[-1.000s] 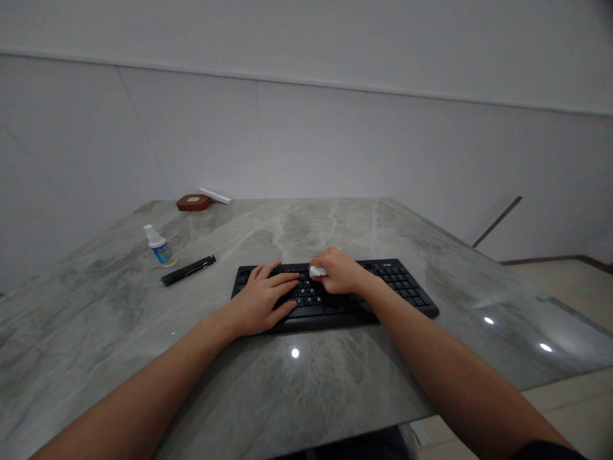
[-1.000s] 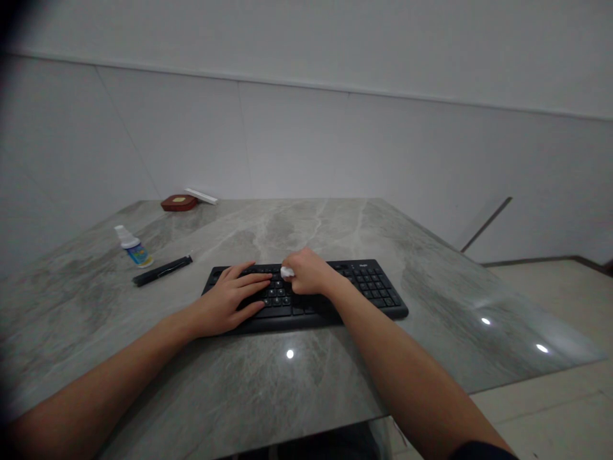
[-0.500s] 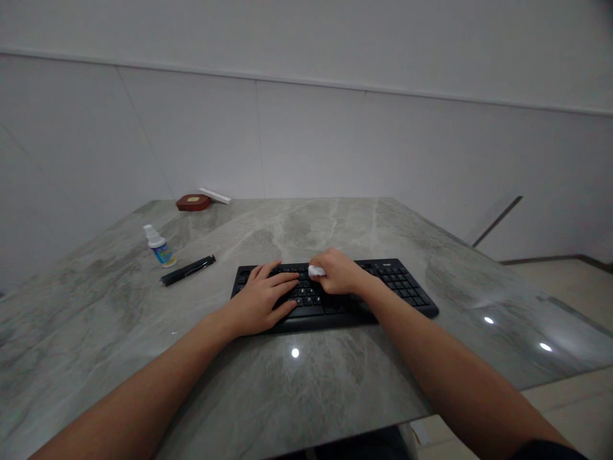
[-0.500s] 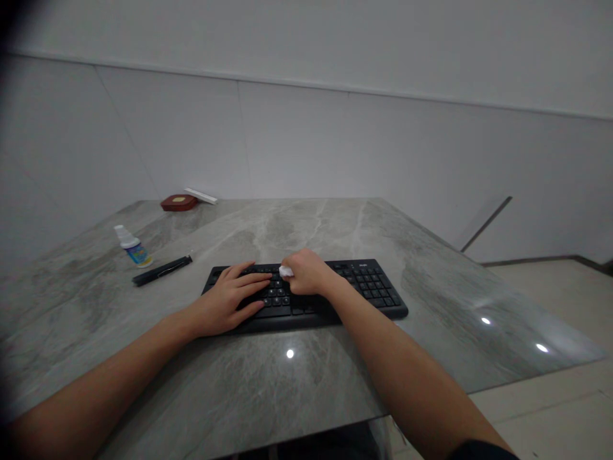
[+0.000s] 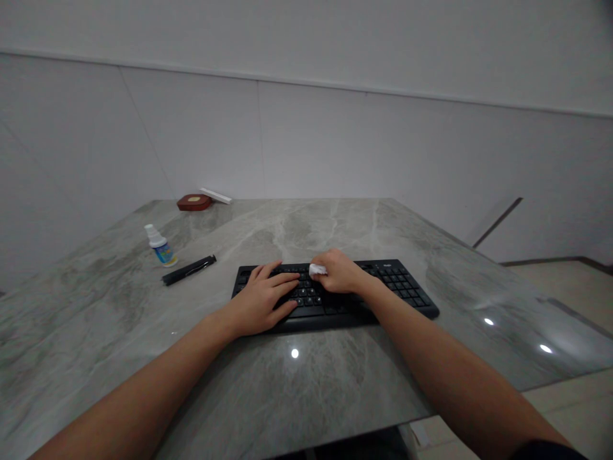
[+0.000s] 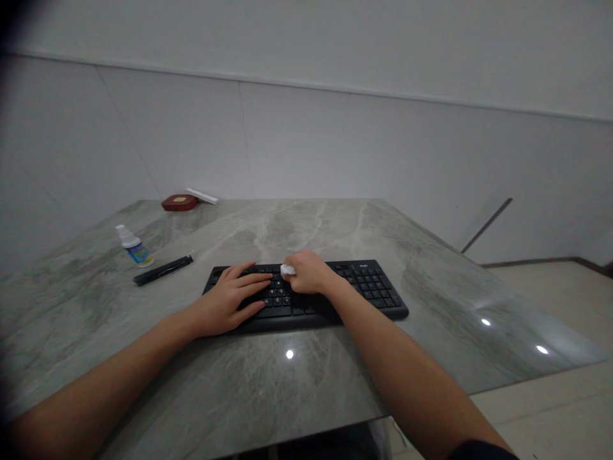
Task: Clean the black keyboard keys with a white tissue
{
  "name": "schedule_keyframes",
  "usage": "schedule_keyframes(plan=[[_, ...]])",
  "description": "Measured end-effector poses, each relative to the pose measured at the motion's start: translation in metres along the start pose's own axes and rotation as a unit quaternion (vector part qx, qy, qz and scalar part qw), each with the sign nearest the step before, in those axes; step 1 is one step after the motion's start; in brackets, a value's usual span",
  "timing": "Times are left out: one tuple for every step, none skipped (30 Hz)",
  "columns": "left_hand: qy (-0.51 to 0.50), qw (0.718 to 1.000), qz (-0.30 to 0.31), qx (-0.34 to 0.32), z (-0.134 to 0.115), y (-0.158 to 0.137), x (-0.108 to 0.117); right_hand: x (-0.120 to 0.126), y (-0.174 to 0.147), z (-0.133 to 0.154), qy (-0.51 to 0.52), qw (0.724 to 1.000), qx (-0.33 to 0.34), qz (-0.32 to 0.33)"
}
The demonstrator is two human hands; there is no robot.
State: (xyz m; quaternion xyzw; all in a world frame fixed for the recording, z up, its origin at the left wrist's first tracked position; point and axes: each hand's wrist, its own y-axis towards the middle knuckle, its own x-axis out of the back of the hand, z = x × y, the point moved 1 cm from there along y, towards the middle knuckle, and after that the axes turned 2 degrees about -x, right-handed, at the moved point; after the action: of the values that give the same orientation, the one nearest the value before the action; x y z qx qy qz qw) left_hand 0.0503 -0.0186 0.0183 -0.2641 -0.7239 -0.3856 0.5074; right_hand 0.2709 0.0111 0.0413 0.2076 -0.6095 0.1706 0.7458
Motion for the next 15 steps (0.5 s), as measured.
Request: schedule_keyframes(plan=[[-0.001, 1.0, -0.001, -0.001, 0.0, 0.0, 0.0, 0.0, 0.0, 0.0, 0.001, 1.0, -0.004, 0.001], [-0.002, 1.0, -0.003, -0.002, 0.001, 0.0, -0.001, 0.0, 0.0, 0.0, 0.002, 1.0, -0.004, 0.002], [-0.002, 1.0, -0.004, -0.003, 0.001, 0.0, -0.001, -0.001, 0.0, 0.0, 0.002, 1.0, 0.001, 0.003], [-0.003, 1.0, -0.004, -0.004, 0.001, 0.0, -0.001, -0.001, 0.001, 0.0, 0.001, 1.0, 0.009, 0.003], [-0.003, 1.0, -0.004, -0.004, 0.001, 0.0, -0.001, -0.001, 0.001, -0.001, -0.001, 1.0, 0.02, 0.003], [-0.004, 1.0, -0.005, -0.004, 0.001, 0.0, -0.001, -0.001, 0.001, -0.001, -0.003, 0.999, 0.032, 0.002], [-0.004, 1.0, -0.005, -0.003, 0.001, 0.0, -0.001, -0.001, 0.001, -0.002, -0.006, 0.999, 0.043, 0.001], [-0.005, 1.0, -0.005, -0.002, 0.001, 0.0, -0.001, -0.002, 0.001, -0.002, -0.009, 0.999, 0.053, -0.001], [-0.005, 1.0, -0.004, -0.002, 0.0, 0.0, 0.0, -0.002, 0.0, -0.002, -0.011, 0.998, 0.06, -0.003], [-0.004, 1.0, -0.003, -0.001, 0.0, 0.0, 0.0, -0.002, 0.0, -0.002, -0.012, 0.998, 0.064, -0.005], [-0.003, 1.0, -0.002, 0.0, 0.0, 0.0, 0.0, -0.003, 0.0, -0.001, -0.011, 0.998, 0.068, -0.008], [-0.002, 1.0, -0.001, 0.001, 0.0, 0.0, 0.0, -0.004, 0.001, 0.001, -0.01, 0.997, 0.072, -0.012], [0.0, 1.0, 0.001, 0.002, 0.0, 0.0, 0.0, -0.005, 0.001, 0.003, -0.009, 0.997, 0.079, -0.016], [0.002, 1.0, 0.004, 0.003, 0.0, 0.0, 0.0, -0.006, 0.002, 0.006, -0.008, 0.996, 0.087, -0.02], [0.004, 1.0, 0.005, 0.004, 0.0, 0.0, 0.0, -0.007, 0.003, 0.008, -0.007, 0.995, 0.095, -0.023]])
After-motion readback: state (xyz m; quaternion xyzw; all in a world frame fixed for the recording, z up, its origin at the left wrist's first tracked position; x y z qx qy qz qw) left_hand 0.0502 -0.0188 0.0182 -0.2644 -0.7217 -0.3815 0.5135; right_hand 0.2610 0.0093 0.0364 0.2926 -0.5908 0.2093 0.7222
